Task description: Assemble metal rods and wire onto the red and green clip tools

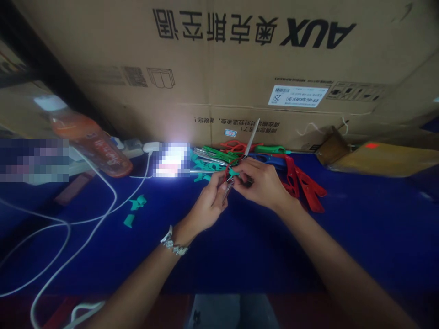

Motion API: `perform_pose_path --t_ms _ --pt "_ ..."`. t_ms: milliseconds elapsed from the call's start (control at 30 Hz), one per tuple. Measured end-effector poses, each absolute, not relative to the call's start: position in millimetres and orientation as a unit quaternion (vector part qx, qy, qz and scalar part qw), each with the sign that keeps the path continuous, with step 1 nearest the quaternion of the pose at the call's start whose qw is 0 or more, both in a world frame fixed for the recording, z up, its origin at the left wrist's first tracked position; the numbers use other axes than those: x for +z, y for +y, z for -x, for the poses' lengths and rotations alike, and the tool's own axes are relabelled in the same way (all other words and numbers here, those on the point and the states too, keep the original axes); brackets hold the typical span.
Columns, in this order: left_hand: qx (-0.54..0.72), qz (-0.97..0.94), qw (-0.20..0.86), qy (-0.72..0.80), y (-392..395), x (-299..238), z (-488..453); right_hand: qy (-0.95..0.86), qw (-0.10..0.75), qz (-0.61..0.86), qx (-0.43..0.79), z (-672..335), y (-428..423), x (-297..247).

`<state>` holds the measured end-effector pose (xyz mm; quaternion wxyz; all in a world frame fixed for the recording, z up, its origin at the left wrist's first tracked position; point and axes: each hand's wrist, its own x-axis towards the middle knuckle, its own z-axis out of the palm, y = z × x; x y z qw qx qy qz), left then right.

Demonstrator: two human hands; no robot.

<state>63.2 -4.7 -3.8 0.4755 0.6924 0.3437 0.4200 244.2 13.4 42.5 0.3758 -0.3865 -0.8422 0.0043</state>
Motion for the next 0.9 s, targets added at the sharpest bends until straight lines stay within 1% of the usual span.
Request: perform_pose_path --t_ms 167,333,500,733,900 --pt "0.439 -0.623 0.547 0.347 -3.9 -3.9 -64.8 -0.824 0.408 0.388 0.061 -241.4 12.6 39.6" --pt "0.463 -0.565 0.59 0.344 -5.1 -1.2 -66.0 -0.818 0.411 0.395 0.077 -235.8 9.4 36.8" --pt "0.471 -0.544 0.595 0.358 -4.0 -0.3 -67.7 -0.816 0.395 0.414 0.079 -231.5 8.0 35.5" --pt "0.474 -0.544 0.58 0.377 -2.6 -6.6 -68.1 -0.814 0.351 0.463 -0.005 -229.1 9.0 42.1" --pt "0.47 -0.56 0.583 0.354 -2.0 -8.5 -67.3 -0.789 0.357 0.5 0.021 -229.1 8.9 41.7"
